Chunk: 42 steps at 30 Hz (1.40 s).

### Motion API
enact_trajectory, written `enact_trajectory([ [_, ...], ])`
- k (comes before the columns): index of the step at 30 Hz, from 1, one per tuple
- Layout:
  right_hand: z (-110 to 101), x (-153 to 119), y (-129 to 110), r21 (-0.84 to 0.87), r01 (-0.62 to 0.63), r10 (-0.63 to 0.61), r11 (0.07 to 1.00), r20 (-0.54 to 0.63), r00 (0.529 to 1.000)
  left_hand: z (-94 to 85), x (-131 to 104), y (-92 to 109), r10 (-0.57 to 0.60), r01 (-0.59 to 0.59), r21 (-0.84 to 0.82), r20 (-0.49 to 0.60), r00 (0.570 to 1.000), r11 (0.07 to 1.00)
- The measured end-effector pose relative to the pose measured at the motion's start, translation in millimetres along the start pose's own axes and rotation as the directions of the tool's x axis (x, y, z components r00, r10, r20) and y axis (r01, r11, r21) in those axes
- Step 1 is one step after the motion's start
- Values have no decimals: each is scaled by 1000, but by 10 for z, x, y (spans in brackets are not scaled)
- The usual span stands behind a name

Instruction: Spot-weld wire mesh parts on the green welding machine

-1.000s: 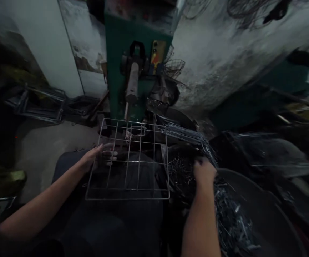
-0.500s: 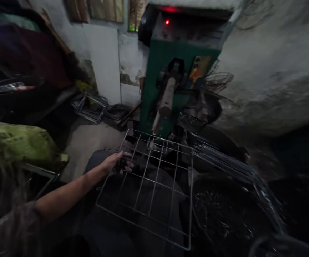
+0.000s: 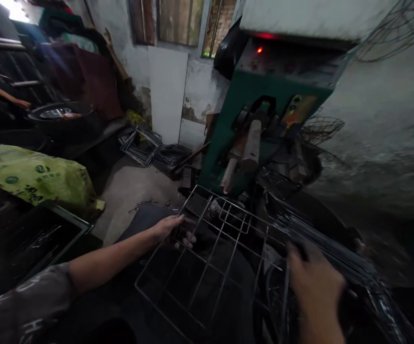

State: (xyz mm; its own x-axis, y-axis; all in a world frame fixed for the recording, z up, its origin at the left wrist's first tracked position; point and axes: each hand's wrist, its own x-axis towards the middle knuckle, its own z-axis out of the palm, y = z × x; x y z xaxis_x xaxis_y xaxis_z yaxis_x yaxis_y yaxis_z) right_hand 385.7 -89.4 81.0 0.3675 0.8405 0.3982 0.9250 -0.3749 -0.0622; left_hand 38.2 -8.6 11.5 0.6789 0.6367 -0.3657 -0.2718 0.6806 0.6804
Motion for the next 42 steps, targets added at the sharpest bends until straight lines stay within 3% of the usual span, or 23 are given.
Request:
enact_trajectory([
  [2, 76, 129, -351, 46, 137, -139, 989, 44, 989, 16, -26, -49, -10, 11, -10, 45, 999, 1000],
  [5, 239, 231, -786, 114, 362, -371, 925, 68, 926, 4, -75, -106, 7, -7, -12, 56, 998, 1000],
  [8, 386, 197, -947, 97, 467, -472, 879, 42, 880, -35, -101, -133, 17, -17, -8, 61, 998, 1000],
  [15, 433, 205, -849, 15, 546, -546, 838, 33, 837, -117, -44, -202, 17, -15, -18, 149, 989, 1000],
  [19, 384, 259, -827, -36, 562, -563, 826, -56, 824, -105, -46, -225, 28, -25, -19, 141, 990, 1000],
  [24, 449, 205, -858, -11, 600, -599, 800, -57, 798, -82, -88, -212, 29, -29, -1, 117, 993, 1000],
  [29, 504, 180, -864, -1, 587, -586, 810, -55, 809, -125, -79, -234, 17, -15, -11, 142, 990, 1000],
  [39, 459, 162, -940, -158, 600, -609, 785, -18, 793, -86, -68, -276, 64, -58, -44, 141, 988, 997],
  [42, 429, 170, -998, -159, 573, -579, 804, 10, 815, -98, -53, -287, 92, -87, -47, 139, 986, 995],
])
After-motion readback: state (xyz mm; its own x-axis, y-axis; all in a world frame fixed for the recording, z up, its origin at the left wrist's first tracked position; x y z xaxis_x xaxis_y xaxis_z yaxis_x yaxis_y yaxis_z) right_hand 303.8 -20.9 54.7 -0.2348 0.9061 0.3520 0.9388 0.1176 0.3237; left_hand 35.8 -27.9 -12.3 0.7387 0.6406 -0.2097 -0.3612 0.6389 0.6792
